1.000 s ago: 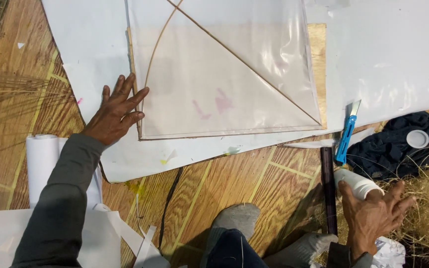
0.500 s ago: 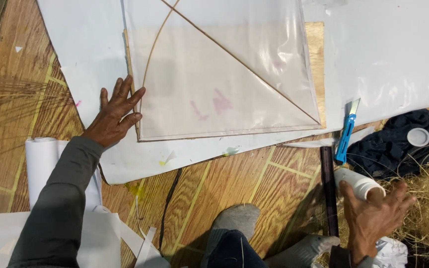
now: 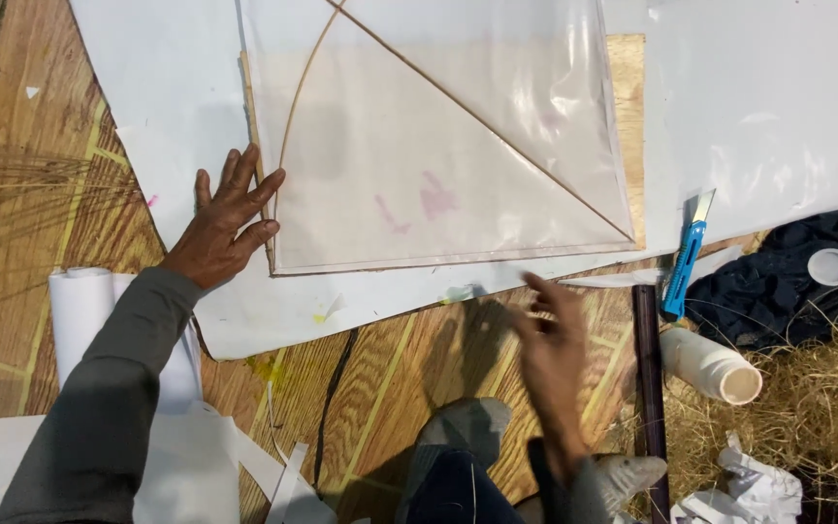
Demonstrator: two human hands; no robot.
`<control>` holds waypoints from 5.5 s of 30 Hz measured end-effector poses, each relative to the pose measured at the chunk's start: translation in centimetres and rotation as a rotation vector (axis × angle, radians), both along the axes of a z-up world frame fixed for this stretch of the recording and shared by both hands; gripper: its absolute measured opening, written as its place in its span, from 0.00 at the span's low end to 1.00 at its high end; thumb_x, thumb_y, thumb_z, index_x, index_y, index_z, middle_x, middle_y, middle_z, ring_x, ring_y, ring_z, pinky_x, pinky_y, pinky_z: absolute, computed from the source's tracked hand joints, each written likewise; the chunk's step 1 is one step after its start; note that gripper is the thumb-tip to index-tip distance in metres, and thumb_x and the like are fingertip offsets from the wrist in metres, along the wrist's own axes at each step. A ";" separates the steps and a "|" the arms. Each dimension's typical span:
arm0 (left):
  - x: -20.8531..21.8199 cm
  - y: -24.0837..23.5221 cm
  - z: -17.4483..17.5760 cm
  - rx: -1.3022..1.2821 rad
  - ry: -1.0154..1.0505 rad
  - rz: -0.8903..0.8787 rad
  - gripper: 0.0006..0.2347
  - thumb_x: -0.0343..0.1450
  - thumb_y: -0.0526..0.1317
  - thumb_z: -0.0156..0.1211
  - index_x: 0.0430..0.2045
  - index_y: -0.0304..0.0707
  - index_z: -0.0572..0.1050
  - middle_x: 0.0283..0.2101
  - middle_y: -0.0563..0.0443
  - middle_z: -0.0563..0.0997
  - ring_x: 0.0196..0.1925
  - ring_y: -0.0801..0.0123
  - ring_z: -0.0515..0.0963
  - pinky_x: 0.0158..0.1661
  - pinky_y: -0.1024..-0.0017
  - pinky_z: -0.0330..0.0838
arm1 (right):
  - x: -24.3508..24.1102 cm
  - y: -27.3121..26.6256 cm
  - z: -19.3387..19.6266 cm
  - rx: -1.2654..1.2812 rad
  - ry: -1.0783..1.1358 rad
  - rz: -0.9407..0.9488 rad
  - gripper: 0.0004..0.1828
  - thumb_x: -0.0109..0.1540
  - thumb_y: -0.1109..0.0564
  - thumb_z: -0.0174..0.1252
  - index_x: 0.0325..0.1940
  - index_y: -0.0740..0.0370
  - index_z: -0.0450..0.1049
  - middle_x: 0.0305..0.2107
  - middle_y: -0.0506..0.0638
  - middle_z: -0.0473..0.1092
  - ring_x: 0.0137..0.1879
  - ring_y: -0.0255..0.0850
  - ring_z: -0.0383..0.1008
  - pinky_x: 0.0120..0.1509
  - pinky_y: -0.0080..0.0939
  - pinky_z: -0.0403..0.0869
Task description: The person assembles a kite by placing thin wooden sticks onto a white sheet, folding the sheet edges over the sticks, and securing them with adhesive. They use a utility knife to trim excess material and smooth the edges to ensure a tight fit.
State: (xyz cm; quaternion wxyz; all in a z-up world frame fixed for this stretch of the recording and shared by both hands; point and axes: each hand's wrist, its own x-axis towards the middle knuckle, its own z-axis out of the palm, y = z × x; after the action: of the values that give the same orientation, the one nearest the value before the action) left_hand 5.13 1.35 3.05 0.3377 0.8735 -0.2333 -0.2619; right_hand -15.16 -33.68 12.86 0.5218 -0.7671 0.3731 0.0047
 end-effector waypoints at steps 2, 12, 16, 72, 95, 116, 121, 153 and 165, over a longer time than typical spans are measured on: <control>0.0 0.1 -0.1 -0.001 -0.002 -0.003 0.26 0.78 0.48 0.47 0.74 0.65 0.53 0.81 0.51 0.35 0.80 0.47 0.32 0.68 0.36 0.15 | 0.8 1.2 -2.7 -0.005 0.014 0.028 0.27 0.62 0.64 0.60 0.67 0.60 0.71 0.48 0.58 0.63 0.53 0.49 0.64 0.54 0.46 0.71; 0.1 0.3 -0.7 0.010 -0.035 -0.011 0.25 0.78 0.48 0.48 0.74 0.64 0.54 0.81 0.48 0.37 0.80 0.45 0.34 0.68 0.34 0.16 | 1.2 2.2 -7.1 -0.198 -0.192 0.232 0.26 0.64 0.65 0.53 0.68 0.64 0.70 0.44 0.58 0.58 0.45 0.43 0.61 0.47 0.46 0.66; 0.0 0.3 -0.6 0.008 -0.039 -0.011 0.25 0.78 0.48 0.48 0.74 0.65 0.54 0.81 0.49 0.37 0.80 0.45 0.34 0.68 0.33 0.17 | 1.3 2.7 -7.8 -0.290 -0.176 0.262 0.26 0.61 0.68 0.55 0.66 0.64 0.72 0.44 0.58 0.60 0.48 0.51 0.64 0.50 0.46 0.68; -0.1 0.2 -1.2 -0.014 -0.144 -0.048 0.28 0.73 0.40 0.53 0.72 0.51 0.58 0.81 0.41 0.41 0.82 0.45 0.34 0.69 0.32 0.18 | 1.1 1.6 -8.2 -0.752 -0.259 0.478 0.34 0.56 0.70 0.59 0.68 0.61 0.68 0.49 0.54 0.67 0.48 0.46 0.66 0.55 0.45 0.68; 0.0 0.1 -1.5 -0.009 -0.160 -0.044 0.27 0.73 0.39 0.52 0.71 0.46 0.60 0.81 0.36 0.43 0.82 0.44 0.34 0.69 0.34 0.18 | 0.2 -9.0 -10.2 -0.927 -0.120 0.197 0.31 0.59 0.74 0.51 0.67 0.63 0.69 0.40 0.54 0.61 0.43 0.45 0.60 0.44 0.41 0.65; -0.1 0.8 -1.1 -0.013 -0.102 -0.032 0.26 0.79 0.47 0.50 0.75 0.63 0.54 0.80 0.45 0.39 0.80 0.42 0.36 0.67 0.28 0.21 | 3.4 13.2 -12.4 -0.784 -0.517 0.784 0.38 0.53 0.62 0.54 0.70 0.69 0.66 0.42 0.56 0.65 0.42 0.53 0.67 0.42 0.49 0.61; 0.0 0.7 -1.2 -0.016 -0.092 -0.021 0.26 0.79 0.47 0.51 0.75 0.67 0.54 0.81 0.50 0.38 0.80 0.47 0.36 0.68 0.29 0.21 | 3.7 14.5 -12.0 -0.834 -0.485 0.812 0.37 0.54 0.60 0.54 0.69 0.71 0.67 0.42 0.56 0.65 0.42 0.52 0.66 0.42 0.49 0.60; -0.3 1.4 -3.1 -0.042 -0.204 -0.041 0.24 0.80 0.48 0.50 0.75 0.62 0.56 0.80 0.48 0.41 0.80 0.48 0.41 0.68 0.28 0.25 | 4.4 13.2 -8.9 -0.815 -0.377 0.843 0.24 0.66 0.48 0.53 0.65 0.54 0.74 0.38 0.49 0.67 0.42 0.47 0.69 0.46 0.49 0.63; 0.2 1.2 -3.0 -0.017 -0.201 -0.086 0.27 0.76 0.44 0.50 0.74 0.52 0.56 0.81 0.47 0.40 0.81 0.49 0.33 0.67 0.26 0.21 | -11.8 -14.4 -4.0 -1.599 0.308 -0.189 0.22 0.62 0.57 0.76 0.52 0.65 0.72 0.57 0.60 0.55 0.64 0.55 0.57 0.58 0.66 0.66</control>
State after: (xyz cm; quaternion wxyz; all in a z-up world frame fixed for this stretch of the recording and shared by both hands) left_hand 5.32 2.56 0.04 0.3083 0.8816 -0.3055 -0.1853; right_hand -26.99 -48.03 8.83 -0.2418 -0.8634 0.3944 -0.2015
